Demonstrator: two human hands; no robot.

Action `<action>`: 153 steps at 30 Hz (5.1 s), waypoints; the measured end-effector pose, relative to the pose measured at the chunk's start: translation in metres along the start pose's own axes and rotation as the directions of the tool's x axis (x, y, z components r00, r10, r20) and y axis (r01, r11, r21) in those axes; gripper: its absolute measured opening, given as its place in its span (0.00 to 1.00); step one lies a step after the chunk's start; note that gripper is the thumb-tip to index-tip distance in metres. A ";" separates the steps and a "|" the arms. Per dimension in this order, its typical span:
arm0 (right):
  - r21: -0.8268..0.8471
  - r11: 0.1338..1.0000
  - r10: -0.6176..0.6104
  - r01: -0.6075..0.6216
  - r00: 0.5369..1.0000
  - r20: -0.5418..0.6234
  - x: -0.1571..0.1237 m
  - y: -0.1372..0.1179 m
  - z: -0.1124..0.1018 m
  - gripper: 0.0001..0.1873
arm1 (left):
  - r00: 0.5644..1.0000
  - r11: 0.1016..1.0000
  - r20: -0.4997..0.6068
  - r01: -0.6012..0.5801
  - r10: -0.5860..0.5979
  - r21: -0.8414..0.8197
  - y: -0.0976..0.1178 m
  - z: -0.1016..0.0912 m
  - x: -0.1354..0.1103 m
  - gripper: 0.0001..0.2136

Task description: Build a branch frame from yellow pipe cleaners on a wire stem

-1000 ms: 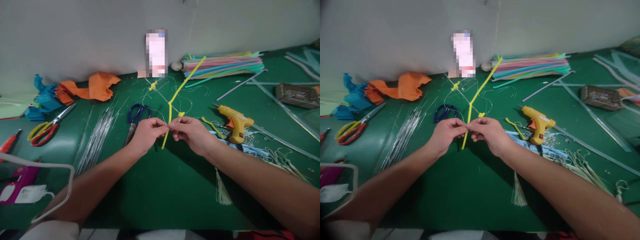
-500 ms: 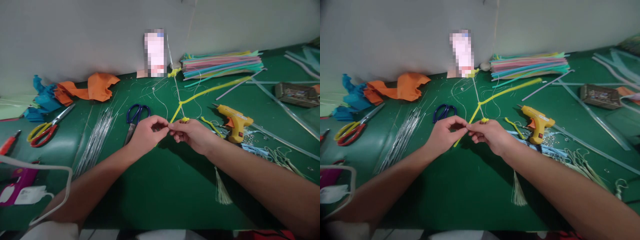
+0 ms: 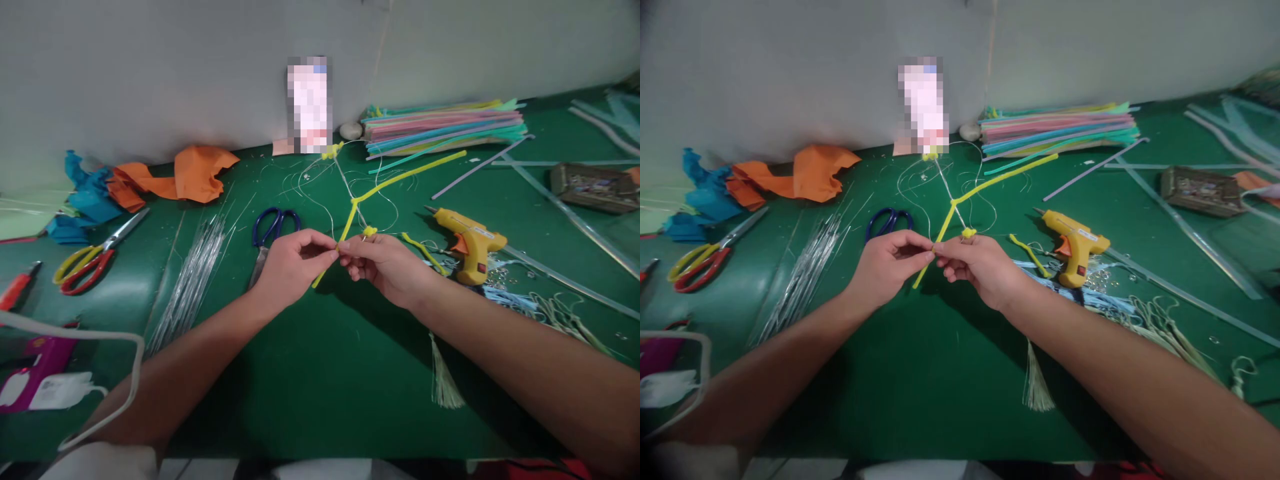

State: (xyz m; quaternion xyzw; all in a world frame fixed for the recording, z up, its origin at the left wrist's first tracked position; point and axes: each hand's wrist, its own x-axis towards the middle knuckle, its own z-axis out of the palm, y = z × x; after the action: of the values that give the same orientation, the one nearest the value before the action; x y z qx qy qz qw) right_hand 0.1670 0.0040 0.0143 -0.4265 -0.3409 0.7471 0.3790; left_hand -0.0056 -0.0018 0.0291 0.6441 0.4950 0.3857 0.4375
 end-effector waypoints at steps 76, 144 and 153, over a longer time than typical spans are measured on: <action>-0.216 0.943 -0.266 0.254 0.963 -0.030 0.000 0.007 0.002 0.13 | 0.978 0.943 -0.203 -0.023 -0.047 -0.332 -0.005 0.011 -0.008 0.11; -0.054 0.952 -0.304 0.301 0.951 -0.058 -0.003 0.012 0.010 0.16 | 0.979 0.837 0.012 0.181 -0.204 -0.517 0.001 0.011 0.001 0.06; -0.169 0.922 -0.360 0.348 0.932 -0.048 -0.004 0.014 0.009 0.12 | 0.973 0.879 -0.045 0.184 -0.227 -0.440 0.004 0.007 0.001 0.08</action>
State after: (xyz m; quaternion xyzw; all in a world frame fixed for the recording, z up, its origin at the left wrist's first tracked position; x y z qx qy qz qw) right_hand 0.1560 -0.0077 0.0077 -0.4156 -0.4553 0.6197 0.4857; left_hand 0.0026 -0.0025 0.0307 0.4553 0.4826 0.4676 0.5841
